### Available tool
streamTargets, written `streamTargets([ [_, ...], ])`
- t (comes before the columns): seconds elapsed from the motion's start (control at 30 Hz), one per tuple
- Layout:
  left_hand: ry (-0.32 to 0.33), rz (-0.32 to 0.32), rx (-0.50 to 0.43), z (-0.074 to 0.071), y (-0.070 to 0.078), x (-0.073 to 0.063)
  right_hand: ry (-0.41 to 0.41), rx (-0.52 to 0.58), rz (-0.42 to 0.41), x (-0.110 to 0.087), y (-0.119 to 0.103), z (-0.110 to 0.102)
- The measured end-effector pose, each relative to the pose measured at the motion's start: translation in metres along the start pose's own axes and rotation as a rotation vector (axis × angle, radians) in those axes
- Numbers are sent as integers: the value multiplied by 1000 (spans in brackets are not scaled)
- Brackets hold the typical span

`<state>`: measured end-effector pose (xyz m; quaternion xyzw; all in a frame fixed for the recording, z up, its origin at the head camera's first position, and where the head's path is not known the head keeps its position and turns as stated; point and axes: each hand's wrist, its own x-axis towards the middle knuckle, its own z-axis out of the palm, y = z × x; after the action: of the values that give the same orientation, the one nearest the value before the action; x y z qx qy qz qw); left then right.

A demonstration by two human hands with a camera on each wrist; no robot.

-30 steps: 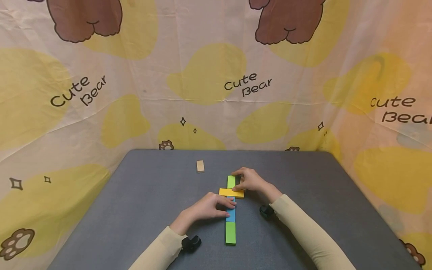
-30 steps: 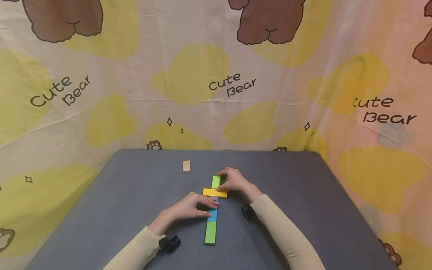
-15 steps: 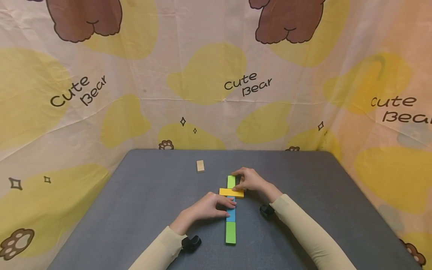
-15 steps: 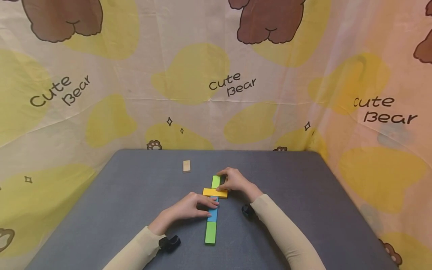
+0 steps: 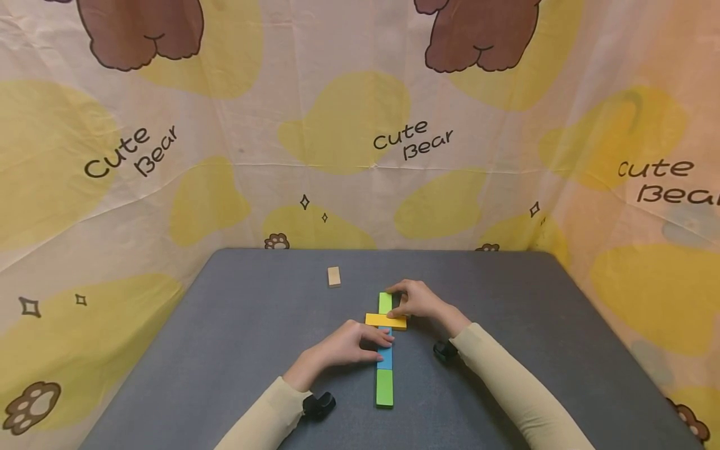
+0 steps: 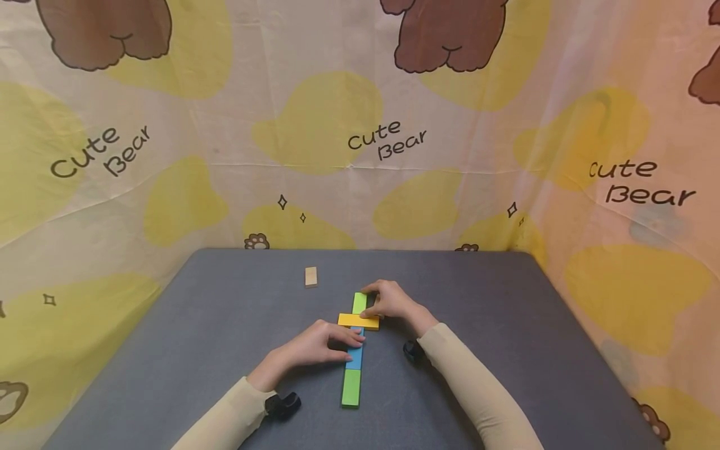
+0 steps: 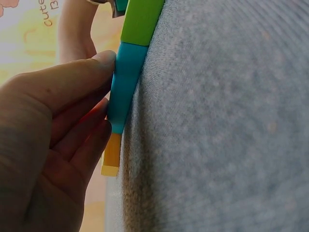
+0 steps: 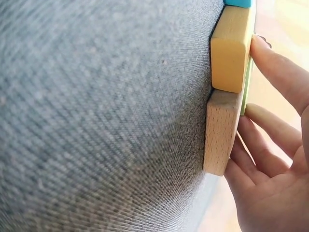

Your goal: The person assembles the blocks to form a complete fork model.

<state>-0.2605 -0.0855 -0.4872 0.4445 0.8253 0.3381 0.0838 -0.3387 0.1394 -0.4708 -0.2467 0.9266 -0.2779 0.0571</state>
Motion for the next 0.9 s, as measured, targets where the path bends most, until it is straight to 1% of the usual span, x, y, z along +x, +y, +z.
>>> streamTargets([
  [0.63,-2,7,0,0,0,0,-31,21,11,0,-2,-3],
  [0.9,1,14,4,-1,-2,-1,-37,5,16,1,-4,-3],
])
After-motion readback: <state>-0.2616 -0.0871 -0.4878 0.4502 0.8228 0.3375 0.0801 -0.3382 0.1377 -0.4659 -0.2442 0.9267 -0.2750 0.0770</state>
